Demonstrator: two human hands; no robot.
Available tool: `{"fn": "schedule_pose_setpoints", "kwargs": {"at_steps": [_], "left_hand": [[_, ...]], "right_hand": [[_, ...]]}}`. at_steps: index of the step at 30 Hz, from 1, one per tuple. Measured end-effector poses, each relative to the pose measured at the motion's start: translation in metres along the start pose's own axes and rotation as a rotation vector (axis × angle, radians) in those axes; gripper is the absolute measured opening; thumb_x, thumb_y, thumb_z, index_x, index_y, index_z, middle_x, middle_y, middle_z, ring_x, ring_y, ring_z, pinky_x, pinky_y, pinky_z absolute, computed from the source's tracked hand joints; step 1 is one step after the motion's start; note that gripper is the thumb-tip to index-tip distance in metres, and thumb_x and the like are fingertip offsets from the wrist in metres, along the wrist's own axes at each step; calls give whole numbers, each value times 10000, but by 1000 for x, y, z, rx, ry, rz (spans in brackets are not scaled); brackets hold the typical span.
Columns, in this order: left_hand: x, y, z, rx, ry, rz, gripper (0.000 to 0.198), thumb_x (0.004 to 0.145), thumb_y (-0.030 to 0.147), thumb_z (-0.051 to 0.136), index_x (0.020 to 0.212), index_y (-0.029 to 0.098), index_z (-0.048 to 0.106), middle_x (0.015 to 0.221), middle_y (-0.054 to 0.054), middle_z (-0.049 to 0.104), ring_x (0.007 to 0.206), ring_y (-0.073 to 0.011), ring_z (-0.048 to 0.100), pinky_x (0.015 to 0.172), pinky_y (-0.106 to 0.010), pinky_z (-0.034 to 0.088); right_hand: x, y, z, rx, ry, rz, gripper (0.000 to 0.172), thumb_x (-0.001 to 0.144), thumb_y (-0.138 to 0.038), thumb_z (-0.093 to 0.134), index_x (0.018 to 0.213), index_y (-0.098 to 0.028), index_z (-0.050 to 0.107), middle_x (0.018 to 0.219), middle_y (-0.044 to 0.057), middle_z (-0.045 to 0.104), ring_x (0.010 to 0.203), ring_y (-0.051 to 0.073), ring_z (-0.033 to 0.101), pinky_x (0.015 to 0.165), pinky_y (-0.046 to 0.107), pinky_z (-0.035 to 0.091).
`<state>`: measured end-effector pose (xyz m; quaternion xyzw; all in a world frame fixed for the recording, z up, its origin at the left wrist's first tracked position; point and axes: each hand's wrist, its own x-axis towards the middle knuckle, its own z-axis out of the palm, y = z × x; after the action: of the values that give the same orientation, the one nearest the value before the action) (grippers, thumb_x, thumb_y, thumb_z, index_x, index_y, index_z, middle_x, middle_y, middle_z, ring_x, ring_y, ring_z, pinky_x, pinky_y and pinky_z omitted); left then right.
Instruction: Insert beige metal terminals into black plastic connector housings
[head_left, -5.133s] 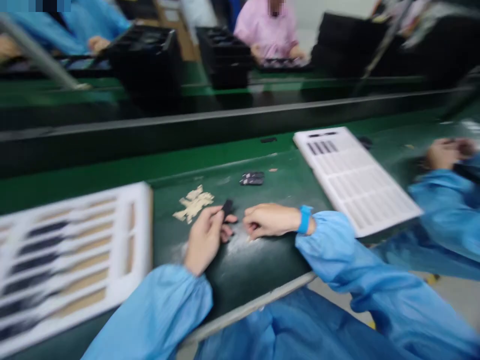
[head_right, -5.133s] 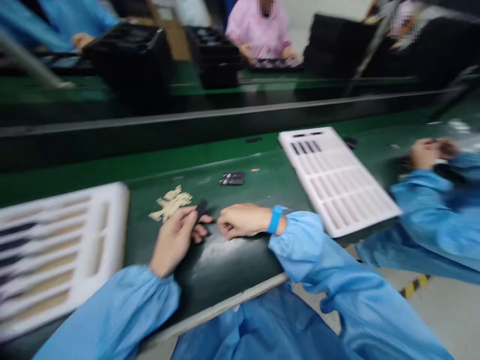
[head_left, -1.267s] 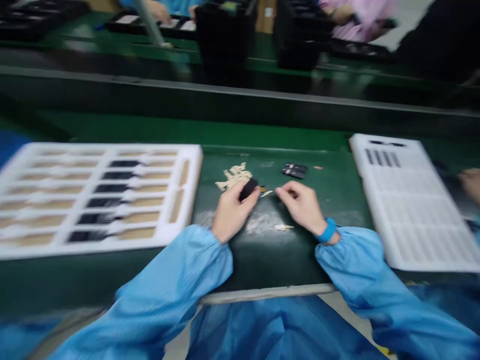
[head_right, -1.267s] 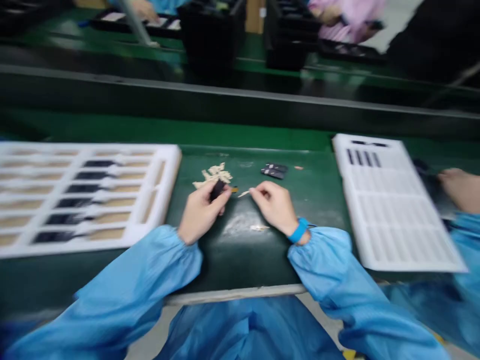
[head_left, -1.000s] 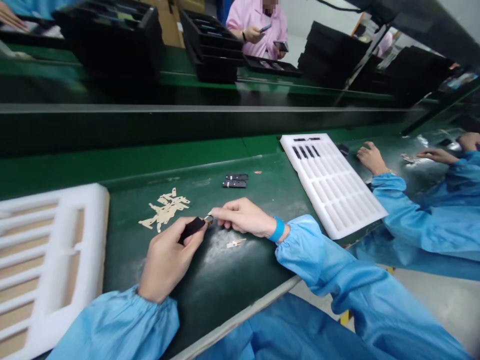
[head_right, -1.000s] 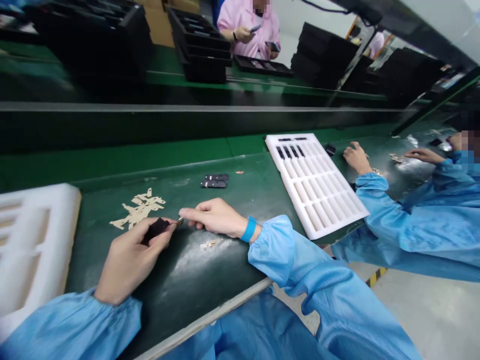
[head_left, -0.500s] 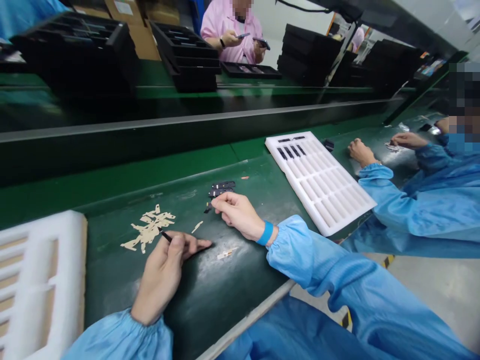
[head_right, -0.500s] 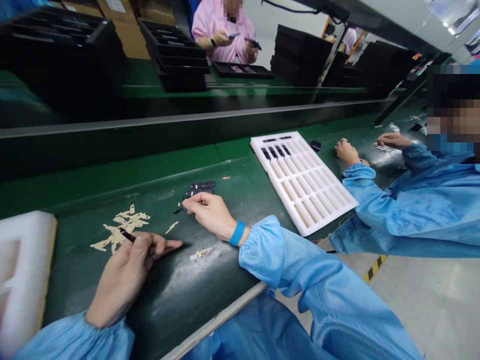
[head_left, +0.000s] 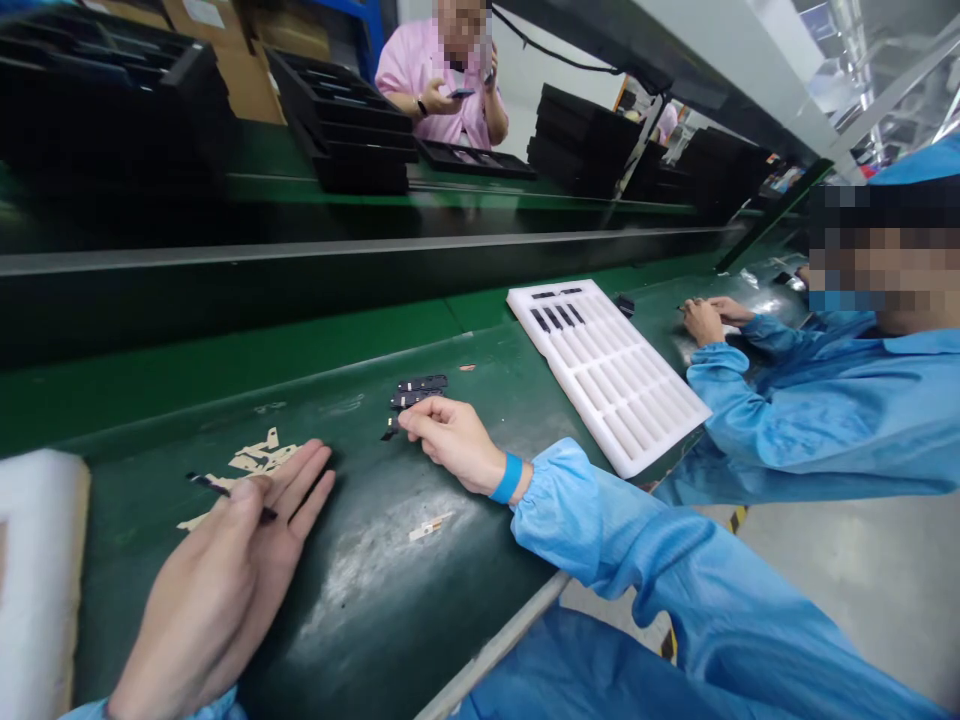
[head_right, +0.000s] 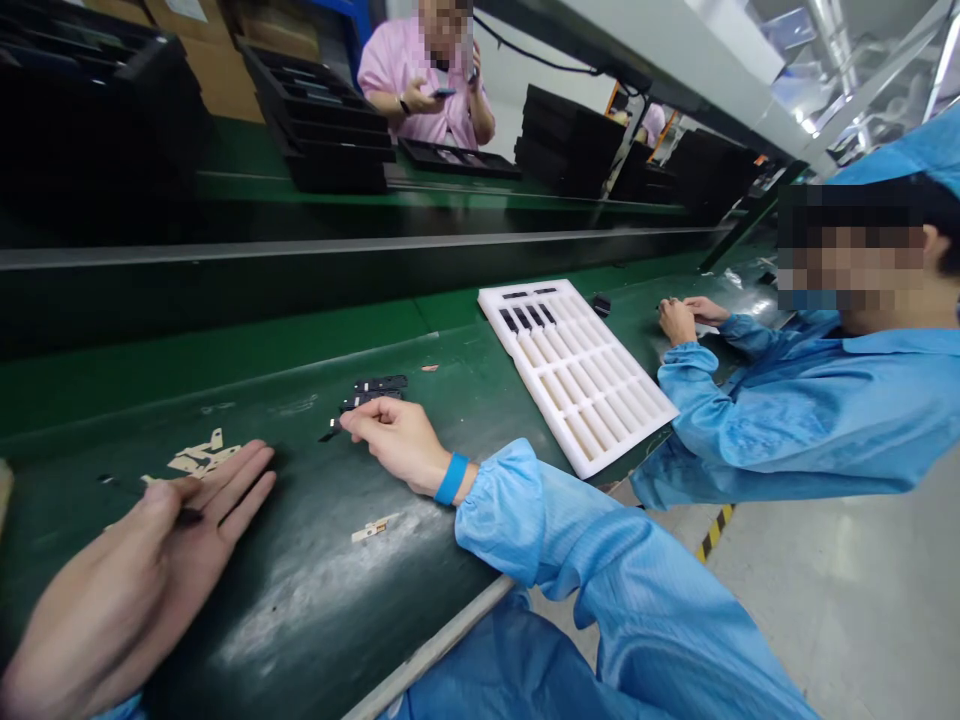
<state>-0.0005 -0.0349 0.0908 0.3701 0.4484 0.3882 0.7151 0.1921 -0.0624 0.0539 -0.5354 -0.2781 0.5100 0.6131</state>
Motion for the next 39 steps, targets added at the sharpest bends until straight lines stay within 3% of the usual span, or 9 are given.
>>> {"fn": "schedule_pose_setpoints", "kwargs": {"at_steps": [4,9,13,18,23,25,29,31,39], "left_hand": [[-3,-11,-2,47,-161,-87,358,878,506,719,991,167,696,1406,-99,621,1363,-307,540,1174,-402,473],[1,-22,-10,218,-212,-244,512,804,499,789,1163,158,659,1337,-119,663,1175,-256,676,934,-215,608],[3,-23,-16,332,-261,-240,584,813,512,784,1273,192,620,1348,-98,657,1130,-235,694,895,-180,609],[2,-21,-13,307,-239,-240,613,812,516,773,1310,209,593,1353,-94,650,1148,-260,680,882,-228,629],[3,-23,-17,389,-205,-128,644,784,564,782,1283,193,612,1144,-92,724,862,-187,696,651,-168,603],[4,-25,-21,412,-220,-102,623,818,572,752,1290,189,614,1082,-84,734,826,-166,690,680,-159,597],[3,-25,-21,362,-258,-109,574,881,552,692,1330,212,585,1309,-89,667,1109,-229,689,860,-223,615],[2,-25,-20,340,-247,-125,573,886,552,684,1333,211,575,1336,-90,654,1151,-242,680,906,-244,611],[5,-27,-23,397,-182,-83,625,813,615,723,1290,223,627,1293,-71,679,1125,-229,677,803,-174,612]], "right_hand": [[-2,-4,2,-25,-35,18,363,699,-479,813,788,-170,645,679,-42,589,503,54,373,450,220,244],[-7,-7,3,-101,-94,-5,420,618,-478,894,753,-160,655,673,-43,607,584,68,472,565,217,385],[-8,-2,2,-134,-140,-41,468,572,-495,926,734,-164,639,629,-66,583,567,65,465,574,217,403],[-8,3,2,-161,-191,-26,512,566,-548,919,755,-160,643,626,-56,605,545,73,509,550,218,415],[-8,4,2,-185,-212,-81,441,723,-562,818,812,-150,688,711,-8,671,636,107,600,612,234,457],[-9,4,2,-168,-239,-92,423,759,-555,791,829,-149,694,743,11,695,693,132,648,652,249,486],[-10,5,2,-115,-298,-104,400,774,-537,794,831,-156,688,760,24,718,739,159,688,726,284,533],[-9,6,1,-135,-298,-122,382,788,-522,788,834,-155,695,750,20,714,719,151,676,716,279,528],[-8,8,0,-179,-284,-99,450,761,-590,785,804,-150,705,714,2,683,656,119,614,676,258,487]]}}
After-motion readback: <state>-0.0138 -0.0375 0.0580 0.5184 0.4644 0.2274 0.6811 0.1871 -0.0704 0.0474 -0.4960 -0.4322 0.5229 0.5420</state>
